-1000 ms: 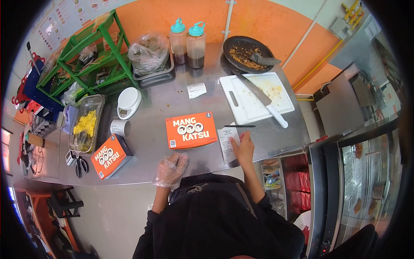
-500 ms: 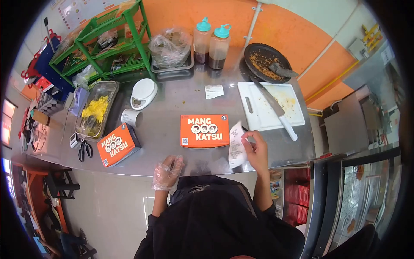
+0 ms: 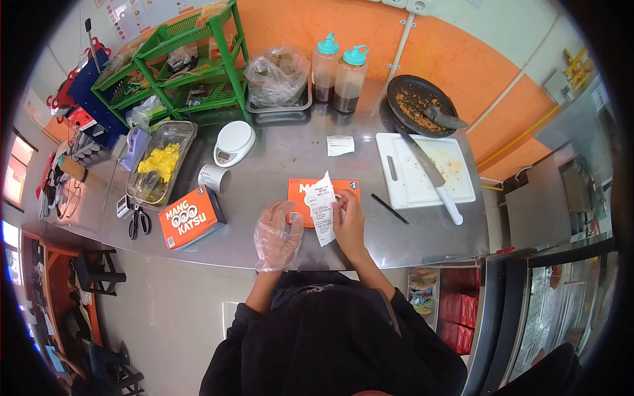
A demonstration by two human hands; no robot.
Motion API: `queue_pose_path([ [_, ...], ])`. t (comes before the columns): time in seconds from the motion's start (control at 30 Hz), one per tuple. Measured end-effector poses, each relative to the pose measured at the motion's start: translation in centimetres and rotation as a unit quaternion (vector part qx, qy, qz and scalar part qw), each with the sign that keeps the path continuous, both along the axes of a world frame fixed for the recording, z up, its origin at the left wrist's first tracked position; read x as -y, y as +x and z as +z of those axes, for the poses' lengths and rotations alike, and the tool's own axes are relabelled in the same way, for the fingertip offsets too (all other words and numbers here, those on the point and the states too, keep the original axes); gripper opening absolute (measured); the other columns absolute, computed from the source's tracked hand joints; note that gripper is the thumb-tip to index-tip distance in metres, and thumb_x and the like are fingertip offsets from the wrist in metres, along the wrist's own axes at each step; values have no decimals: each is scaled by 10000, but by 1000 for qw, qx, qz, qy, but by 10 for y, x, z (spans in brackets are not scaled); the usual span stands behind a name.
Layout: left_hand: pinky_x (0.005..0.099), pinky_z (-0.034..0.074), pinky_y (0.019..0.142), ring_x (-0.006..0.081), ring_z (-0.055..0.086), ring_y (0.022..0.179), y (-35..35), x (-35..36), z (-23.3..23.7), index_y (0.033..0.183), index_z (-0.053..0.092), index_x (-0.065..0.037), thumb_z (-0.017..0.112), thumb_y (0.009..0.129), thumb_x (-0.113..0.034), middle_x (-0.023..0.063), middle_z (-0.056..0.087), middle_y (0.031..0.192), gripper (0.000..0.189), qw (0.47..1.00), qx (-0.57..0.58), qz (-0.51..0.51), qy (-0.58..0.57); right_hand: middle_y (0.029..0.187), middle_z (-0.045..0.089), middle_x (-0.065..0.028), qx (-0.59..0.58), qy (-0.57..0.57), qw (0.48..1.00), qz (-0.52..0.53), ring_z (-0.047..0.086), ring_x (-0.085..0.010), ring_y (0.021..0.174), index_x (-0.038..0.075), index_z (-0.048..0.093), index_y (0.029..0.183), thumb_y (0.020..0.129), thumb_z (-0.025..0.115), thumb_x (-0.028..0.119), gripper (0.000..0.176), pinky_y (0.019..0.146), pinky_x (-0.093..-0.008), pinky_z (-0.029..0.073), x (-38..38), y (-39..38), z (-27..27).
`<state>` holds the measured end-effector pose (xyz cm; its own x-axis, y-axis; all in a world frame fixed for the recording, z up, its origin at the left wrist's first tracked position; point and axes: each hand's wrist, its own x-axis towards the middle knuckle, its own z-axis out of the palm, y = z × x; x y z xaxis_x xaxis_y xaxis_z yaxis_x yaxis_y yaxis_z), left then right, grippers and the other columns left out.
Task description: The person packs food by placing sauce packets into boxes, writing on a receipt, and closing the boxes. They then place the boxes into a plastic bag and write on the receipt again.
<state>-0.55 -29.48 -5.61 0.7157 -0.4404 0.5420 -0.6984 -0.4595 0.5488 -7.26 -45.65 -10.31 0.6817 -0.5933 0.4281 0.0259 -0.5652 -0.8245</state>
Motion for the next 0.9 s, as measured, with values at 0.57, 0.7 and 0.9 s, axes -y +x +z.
queue_pose_path([
  [0.57, 382, 539, 780, 259, 639, 944, 20, -64, -13, 1273, 501, -24, 704, 832, -250, 168, 601, 1174, 535, 965, -222, 120, -74, 1393, 288, -286, -323, -407, 806, 283, 211, -467, 1345, 147, 458, 1309, 502, 831, 524, 966, 1062, -682, 111, 66, 29, 22],
  [0.7, 367, 531, 810, 246, 628, 979, 16, -119, -10, 1286, 484, -21, 700, 840, -237, 169, 599, 1171, 541, 941, -226, 222, -121, 1298, 346, -242, -284, -386, 811, 335, 334, -409, 1209, 138, 457, 1288, 525, 825, 387, 883, 1008, -611, 218, 67, 43, 32],
  [0.9, 354, 500, 891, 263, 603, 1077, 18, -194, -22, 1276, 488, 0, 676, 865, -204, 188, 593, 1187, 496, 895, -194, 365, -168, 1287, 350, -235, -231, -371, 800, 411, 357, -401, 1178, 91, 489, 1225, 531, 825, 359, 816, 976, -543, 253, 23, 87, 76],
])
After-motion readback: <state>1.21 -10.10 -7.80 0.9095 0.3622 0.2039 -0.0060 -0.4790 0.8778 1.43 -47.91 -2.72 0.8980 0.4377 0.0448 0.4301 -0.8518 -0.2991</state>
